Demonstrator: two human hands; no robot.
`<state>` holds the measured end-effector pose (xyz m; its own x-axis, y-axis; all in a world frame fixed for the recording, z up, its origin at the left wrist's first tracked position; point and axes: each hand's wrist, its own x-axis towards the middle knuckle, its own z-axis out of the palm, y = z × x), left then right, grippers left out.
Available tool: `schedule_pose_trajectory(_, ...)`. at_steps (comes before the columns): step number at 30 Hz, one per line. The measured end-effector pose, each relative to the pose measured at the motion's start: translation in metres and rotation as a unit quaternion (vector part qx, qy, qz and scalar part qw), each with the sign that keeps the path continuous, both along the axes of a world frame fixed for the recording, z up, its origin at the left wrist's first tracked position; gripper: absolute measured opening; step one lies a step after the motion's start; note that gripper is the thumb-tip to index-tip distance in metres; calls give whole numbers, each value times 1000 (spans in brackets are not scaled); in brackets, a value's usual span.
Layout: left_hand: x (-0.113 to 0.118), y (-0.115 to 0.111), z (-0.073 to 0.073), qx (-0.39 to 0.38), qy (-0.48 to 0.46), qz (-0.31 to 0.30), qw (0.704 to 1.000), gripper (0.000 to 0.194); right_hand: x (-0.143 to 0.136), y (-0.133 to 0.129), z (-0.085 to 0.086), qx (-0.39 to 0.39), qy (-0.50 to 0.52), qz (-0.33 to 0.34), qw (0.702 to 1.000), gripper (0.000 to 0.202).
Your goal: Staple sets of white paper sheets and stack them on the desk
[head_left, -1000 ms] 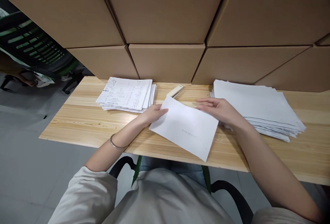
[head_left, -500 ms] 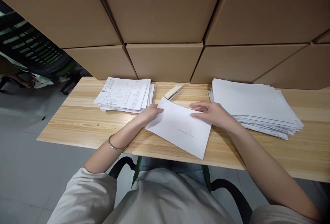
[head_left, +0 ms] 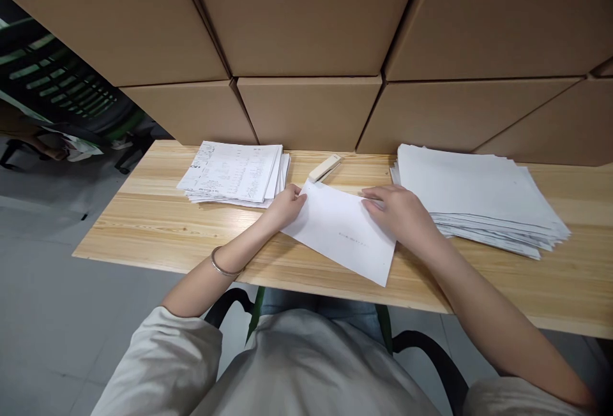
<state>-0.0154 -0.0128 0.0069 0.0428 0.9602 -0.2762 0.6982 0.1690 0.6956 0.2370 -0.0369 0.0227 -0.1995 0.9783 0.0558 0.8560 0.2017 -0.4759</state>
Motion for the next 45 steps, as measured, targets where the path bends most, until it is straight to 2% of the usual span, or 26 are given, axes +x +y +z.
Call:
schedule_pose_trajectory(3, 3, 2, 0, -6, 11, 0, 1000, 10, -21, 6, -2, 115, -47, 88, 988, 50)
schedule_pose_trajectory(6, 5, 3, 1, -10, 16, 4, 1000, 9, -44, 20, -4, 138, -58, 182, 972, 62)
schedule_pose_trajectory(9, 6, 3, 2, -13, 12, 5, 1000, 8, -60, 33, -10, 136, -59, 220, 964, 63)
schedule_pose_trajectory(15, 7, 4, 0, -11, 7, -1, 1000, 7, -71, 39, -26, 134, -60, 222, 964, 58)
schedule_pose_trajectory(21, 6, 6, -6, 17, 26, -12, 999, 7, -84, 33, -27, 123, -85, 197, 969, 52)
schedule_pose_trajectory(25, 6, 6, -6, 15, 22, -12, 1000, 7, -86, 31, -23, 119, -90, 195, 969, 52)
schedule_pose_trajectory(30, 6, 4, -4, 8, 17, -15, 1000, 7, -76, 33, -11, 105, -68, 207, 970, 66)
schedule_pose_trajectory(32, 4, 3, -3, 17, 21, -21, 999, 7, -71, 29, -2, 132, -51, 199, 970, 69)
schedule_pose_trajectory(35, 0, -2, 4, 15, 29, -32, 999, 8, -68, 9, 10, 185, -36, 180, 965, 56)
schedule_pose_trajectory(37, -4, -6, 12, -1, -1, -34, 999, 10, -71, -13, 11, 198, -35, 172, 964, 54)
schedule_pose_trajectory(39, -6, -11, 22, -14, -85, -29, 996, 12, -77, -38, 5, 207, -39, 187, 959, 71)
schedule_pose_trajectory(41, -8, -15, 30, -13, -195, -22, 980, 15, -85, -58, -4, 247, -64, 196, 947, 87)
schedule_pose_trajectory(42, -8, -16, 34, -7, -244, -18, 969, 17, -88, -66, -8, 273, -87, 194, 938, 85)
schedule_pose_trajectory(45, -8, -18, 37, 36, -349, -7, 936, 24, -88, -74, -11, 348, -141, 171, 911, 57)
